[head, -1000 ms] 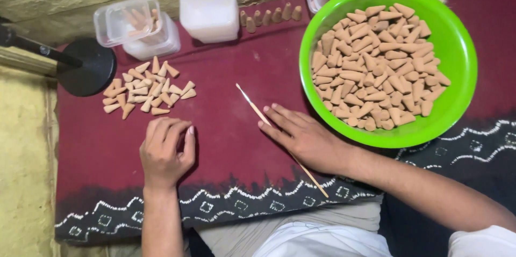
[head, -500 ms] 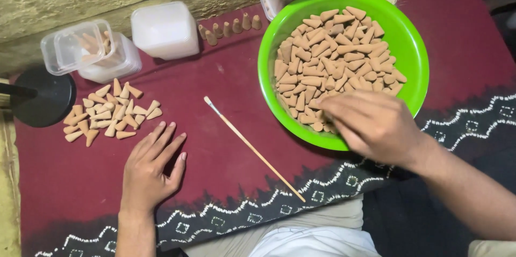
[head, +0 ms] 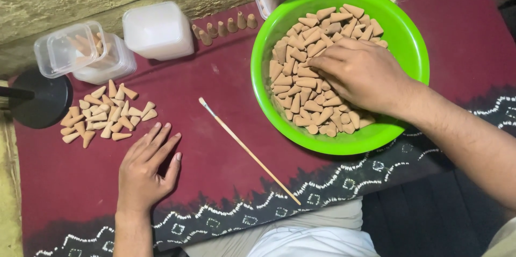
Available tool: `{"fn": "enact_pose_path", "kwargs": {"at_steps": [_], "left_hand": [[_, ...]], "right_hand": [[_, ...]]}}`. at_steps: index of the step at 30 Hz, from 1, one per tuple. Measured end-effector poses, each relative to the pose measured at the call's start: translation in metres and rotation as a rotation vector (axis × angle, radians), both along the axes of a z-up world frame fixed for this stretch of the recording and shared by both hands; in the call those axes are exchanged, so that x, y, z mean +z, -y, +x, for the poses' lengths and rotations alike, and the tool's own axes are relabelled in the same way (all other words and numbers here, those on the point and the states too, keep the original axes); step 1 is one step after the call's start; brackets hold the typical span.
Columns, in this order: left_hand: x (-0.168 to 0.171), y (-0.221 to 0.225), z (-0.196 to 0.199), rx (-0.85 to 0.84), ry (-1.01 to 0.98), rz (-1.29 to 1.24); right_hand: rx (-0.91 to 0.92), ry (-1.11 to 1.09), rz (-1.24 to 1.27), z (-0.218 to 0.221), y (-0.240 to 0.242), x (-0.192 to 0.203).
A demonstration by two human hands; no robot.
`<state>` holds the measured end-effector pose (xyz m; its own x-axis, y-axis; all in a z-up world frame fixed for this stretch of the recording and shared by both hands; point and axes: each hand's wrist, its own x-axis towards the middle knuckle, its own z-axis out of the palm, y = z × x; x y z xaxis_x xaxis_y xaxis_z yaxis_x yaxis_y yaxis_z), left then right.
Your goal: Brushing and organizing incense cones from a bowl onto a work surface.
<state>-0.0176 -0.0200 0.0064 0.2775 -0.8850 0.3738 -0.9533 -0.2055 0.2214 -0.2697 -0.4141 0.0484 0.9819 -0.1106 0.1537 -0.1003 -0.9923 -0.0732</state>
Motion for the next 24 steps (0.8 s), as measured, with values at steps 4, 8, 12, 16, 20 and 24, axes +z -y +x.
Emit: {"fn": "enact_pose_path", "kwargs": {"at_steps": [4,8,12,16,20,24], "left_hand": [[0.000,0.000,0.000,0.012,-0.005,0.008],[0.000,0.000,0.000,0.015,-0.015,0.005],[0.000,0.000,0.000,0.010,-0.025,-0.010],[0.003,0.001,0.000,0.000,-0.037,-0.017],[0.003,0.001,0.000,0.004,-0.031,-0.018],[0.002,0.001,0.000,0.010,-0.029,-0.019]], "right_hand": [[0.047,-0.025,0.080,0.008,0.006,0.008],[-0.064,-0.057,0.334,0.022,0.023,0.022],[0.099,-0.070,0.115,0.039,0.041,0.004],[0.122,-0.052,-0.075,0.047,0.046,-0.006],[0.107,-0.074,-0.131,0.049,0.051,-0.011],[0.149,0.041,-0.005,0.044,0.052,0.000]]}}
